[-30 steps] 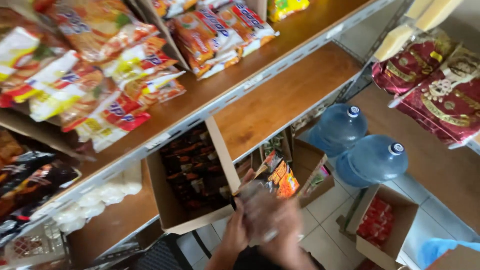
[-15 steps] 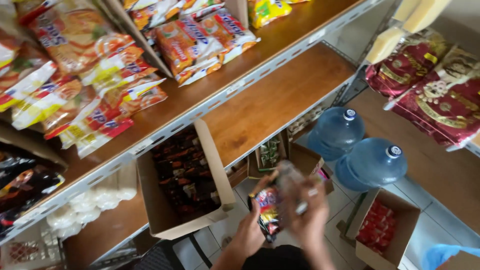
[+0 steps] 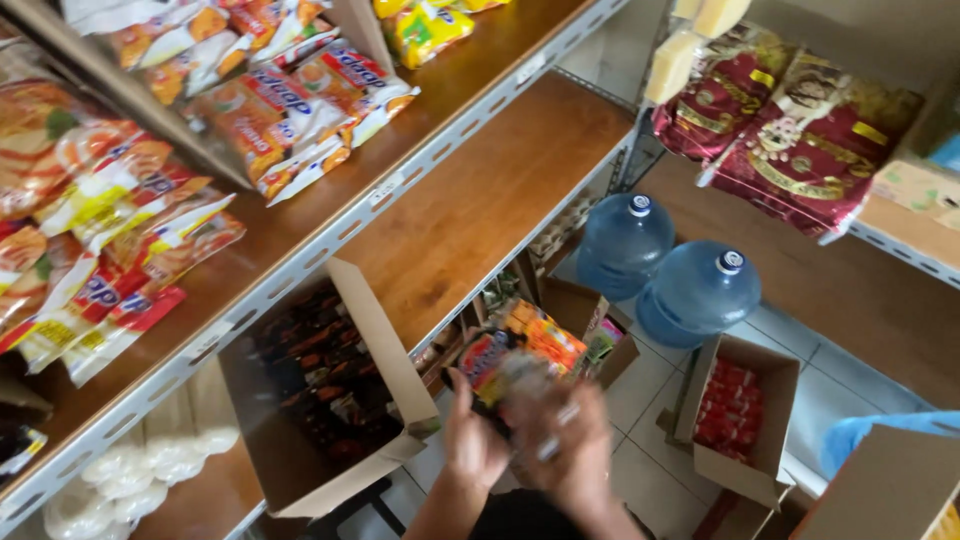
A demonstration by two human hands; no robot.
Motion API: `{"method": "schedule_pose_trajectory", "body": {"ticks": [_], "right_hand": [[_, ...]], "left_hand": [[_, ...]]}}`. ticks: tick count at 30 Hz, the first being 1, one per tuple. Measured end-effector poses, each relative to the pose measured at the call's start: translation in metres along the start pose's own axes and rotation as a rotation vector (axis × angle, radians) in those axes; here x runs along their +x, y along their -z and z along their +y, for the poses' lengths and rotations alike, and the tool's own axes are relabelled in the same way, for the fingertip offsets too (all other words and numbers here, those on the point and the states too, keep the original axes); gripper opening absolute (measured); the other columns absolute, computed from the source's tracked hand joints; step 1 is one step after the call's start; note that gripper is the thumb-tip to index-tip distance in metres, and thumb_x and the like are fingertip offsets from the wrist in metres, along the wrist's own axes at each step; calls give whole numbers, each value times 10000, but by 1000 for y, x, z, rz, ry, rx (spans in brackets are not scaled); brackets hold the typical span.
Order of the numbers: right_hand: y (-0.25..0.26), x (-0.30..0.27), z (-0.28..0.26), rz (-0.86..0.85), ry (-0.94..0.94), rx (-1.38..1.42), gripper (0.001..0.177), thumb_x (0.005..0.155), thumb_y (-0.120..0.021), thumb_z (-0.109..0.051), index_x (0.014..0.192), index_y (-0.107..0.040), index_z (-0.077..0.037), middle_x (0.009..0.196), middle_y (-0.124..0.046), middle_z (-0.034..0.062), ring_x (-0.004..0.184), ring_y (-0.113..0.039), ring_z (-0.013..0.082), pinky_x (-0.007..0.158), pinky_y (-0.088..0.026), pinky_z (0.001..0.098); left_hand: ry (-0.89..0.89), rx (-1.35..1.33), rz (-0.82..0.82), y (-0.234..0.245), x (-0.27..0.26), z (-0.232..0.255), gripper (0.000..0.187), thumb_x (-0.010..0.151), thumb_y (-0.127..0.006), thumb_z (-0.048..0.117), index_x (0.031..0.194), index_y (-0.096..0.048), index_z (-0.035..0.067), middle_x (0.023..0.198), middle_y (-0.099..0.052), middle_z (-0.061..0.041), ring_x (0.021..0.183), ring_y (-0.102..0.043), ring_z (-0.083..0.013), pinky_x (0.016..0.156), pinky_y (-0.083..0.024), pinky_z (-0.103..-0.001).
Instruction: Wiping instant noodle packets with a cloth and organizing them into a cardboard box.
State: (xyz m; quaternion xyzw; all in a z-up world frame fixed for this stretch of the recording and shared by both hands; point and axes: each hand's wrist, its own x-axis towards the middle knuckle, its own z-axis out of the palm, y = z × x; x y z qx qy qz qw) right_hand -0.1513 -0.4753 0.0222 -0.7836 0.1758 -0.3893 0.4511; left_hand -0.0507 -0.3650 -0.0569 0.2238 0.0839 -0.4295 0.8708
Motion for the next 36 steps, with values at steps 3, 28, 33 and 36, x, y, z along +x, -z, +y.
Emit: {"method": "schedule_pose_trajectory", "body": {"ticks": [3, 28, 33, 36], "right_hand": [[10, 13, -22, -97, 522, -228, 280, 706, -758, -86, 979, -764, -152, 1084, -656, 103, 870, -589, 264, 687, -526, 377], [23, 55, 27, 36, -4, -223, 234, 876, -745, -91, 1103, -773, -43, 1131, -669, 145, 869, -679, 186, 591, -614, 334], [10, 21, -34, -131, 417, -121, 430, 646, -805, -66, 1062, -798, -171, 1037, -687, 92, 845, -638, 253, 674, -554, 390], [18, 28, -27, -120, 410, -137, 457, 650, -802, -63, 1101, -781, -136, 1146, -698, 142, 868, -644, 254, 705, -561, 391]], "left_hand": [[85, -227, -729, 34, 11, 7, 796, 1193, -353, 634, 1538, -433, -80, 1555, -541, -218, 1428, -519, -351, 1236, -426, -462], [-550, 1556, -34, 64, -22, -29, 531, 1082, -536, 250, 1524, -337, 32, 1298, -716, -101, 1139, -733, -235, 1024, -548, -347], [-613, 1424, -198, 89, -7, -29, 602, 1101, -512, 113, 1604, -184, 77, 1384, -651, -130, 1163, -688, -224, 1025, -559, -352], [-13, -207, 95, 83, 4, -25, 718, 984, -563, 212, 1574, -268, -71, 1297, -647, -284, 1134, -663, -389, 955, -539, -485]]}}
